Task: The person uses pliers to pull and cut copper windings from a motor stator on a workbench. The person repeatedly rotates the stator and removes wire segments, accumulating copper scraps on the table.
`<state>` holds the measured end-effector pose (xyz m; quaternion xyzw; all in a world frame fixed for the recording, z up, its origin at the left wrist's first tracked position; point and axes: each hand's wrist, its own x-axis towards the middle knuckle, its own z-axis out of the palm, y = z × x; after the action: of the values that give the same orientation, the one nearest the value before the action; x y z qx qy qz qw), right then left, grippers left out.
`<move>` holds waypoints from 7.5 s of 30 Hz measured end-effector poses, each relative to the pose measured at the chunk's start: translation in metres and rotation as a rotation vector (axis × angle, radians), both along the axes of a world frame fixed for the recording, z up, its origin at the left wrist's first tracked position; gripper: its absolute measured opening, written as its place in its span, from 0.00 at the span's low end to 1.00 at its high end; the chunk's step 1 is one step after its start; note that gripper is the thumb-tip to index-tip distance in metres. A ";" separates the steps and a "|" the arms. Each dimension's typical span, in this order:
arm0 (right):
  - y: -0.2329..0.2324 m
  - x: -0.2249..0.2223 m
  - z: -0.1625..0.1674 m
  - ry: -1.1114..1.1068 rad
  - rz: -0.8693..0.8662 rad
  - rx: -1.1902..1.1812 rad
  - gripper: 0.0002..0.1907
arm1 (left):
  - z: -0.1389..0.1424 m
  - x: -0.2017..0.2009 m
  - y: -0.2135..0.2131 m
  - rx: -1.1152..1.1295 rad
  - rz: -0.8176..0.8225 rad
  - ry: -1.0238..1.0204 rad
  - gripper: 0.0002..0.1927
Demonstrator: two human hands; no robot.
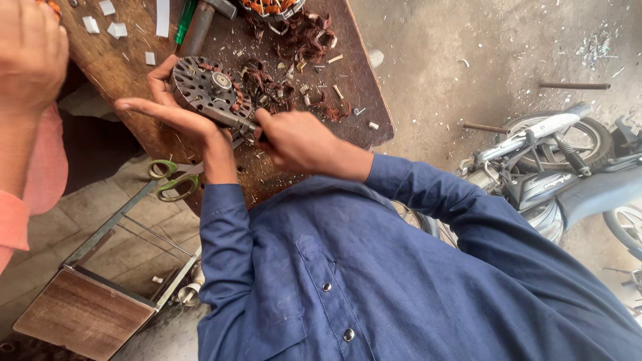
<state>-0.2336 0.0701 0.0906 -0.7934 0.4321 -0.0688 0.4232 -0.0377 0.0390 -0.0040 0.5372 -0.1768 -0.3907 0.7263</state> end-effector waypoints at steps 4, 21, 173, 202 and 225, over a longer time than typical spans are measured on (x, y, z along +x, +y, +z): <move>-0.002 -0.025 -0.020 -0.285 -0.170 0.255 0.13 | -0.009 0.000 0.000 0.032 0.005 0.015 0.50; 0.040 -0.017 -0.061 -0.217 -0.293 0.374 0.19 | -0.022 0.003 -0.004 0.014 0.036 -0.034 0.09; -0.008 -0.034 -0.024 -0.724 -0.377 1.673 0.18 | 0.029 0.002 -0.014 0.284 -0.198 -0.383 0.11; 0.041 -0.016 -0.082 -1.716 -0.362 2.151 0.28 | 0.030 0.003 -0.024 0.272 -0.080 -0.327 0.12; 0.042 -0.012 -0.069 -1.499 -0.405 1.965 0.23 | 0.040 -0.007 -0.017 0.314 -0.039 -0.452 0.12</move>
<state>-0.2452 0.1116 0.0220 0.1723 0.0681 -0.2157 0.9587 -0.0451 0.0220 0.0362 0.7133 -0.2818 -0.2974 0.5686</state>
